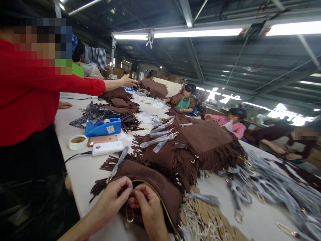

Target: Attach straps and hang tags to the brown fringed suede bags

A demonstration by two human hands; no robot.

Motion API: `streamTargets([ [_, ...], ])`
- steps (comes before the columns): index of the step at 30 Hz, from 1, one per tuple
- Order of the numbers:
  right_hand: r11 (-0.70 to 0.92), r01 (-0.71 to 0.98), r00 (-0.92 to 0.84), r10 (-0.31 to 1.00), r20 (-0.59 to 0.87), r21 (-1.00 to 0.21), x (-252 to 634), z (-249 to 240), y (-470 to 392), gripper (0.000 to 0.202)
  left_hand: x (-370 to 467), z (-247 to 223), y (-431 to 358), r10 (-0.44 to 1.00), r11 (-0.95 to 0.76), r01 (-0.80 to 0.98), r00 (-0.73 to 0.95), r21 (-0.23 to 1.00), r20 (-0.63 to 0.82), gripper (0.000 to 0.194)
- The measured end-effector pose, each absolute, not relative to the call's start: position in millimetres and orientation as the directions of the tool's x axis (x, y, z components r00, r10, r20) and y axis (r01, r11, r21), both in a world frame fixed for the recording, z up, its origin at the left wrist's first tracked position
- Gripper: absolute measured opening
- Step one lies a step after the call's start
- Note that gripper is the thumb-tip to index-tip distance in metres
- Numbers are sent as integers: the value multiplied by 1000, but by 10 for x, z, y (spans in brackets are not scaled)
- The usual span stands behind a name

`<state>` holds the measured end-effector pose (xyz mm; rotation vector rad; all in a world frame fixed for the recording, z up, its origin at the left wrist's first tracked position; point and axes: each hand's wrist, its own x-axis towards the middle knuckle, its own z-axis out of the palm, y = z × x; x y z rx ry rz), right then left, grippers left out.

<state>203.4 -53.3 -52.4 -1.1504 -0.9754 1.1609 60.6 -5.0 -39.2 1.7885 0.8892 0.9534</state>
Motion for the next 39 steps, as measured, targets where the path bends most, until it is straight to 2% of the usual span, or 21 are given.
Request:
streamTargets([
  [12, 74, -20, 168, 983, 69, -997, 2026, -537, -549, 46, 672, -524, -96, 859, -414, 221, 416, 883, 298, 18],
  [22, 113, 112, 126, 984, 127, -987, 2038, -542, -569, 27, 642, -578, -121, 822, -505, 281, 445, 816, 355, 20],
  [29, 110, 178, 129, 982, 134, -978, 2046, -670, -512, 23, 708, -611, -79, 834, -494, 350, 450, 796, 319, 17],
  [32, 108, 208, 162, 976, 143, -972, 2079, -644, -495, 23, 604, -509, -45, 799, -507, 289, 511, 812, 317, 18],
  [34, 116, 255, 166, 973, 161, -960, 2093, -574, -517, 22, 430, -455, -4, 758, -566, 242, 528, 788, 383, 20],
  [36, 135, 334, 109, 977, 180, -933, 2085, -506, -568, 29, 214, -450, 57, 741, -639, 286, 476, 714, 473, 22],
  [39, 194, 537, -54, 979, 196, -821, 2040, -487, -649, 65, -48, -541, 155, 750, -660, 434, 416, 613, 514, 40],
])
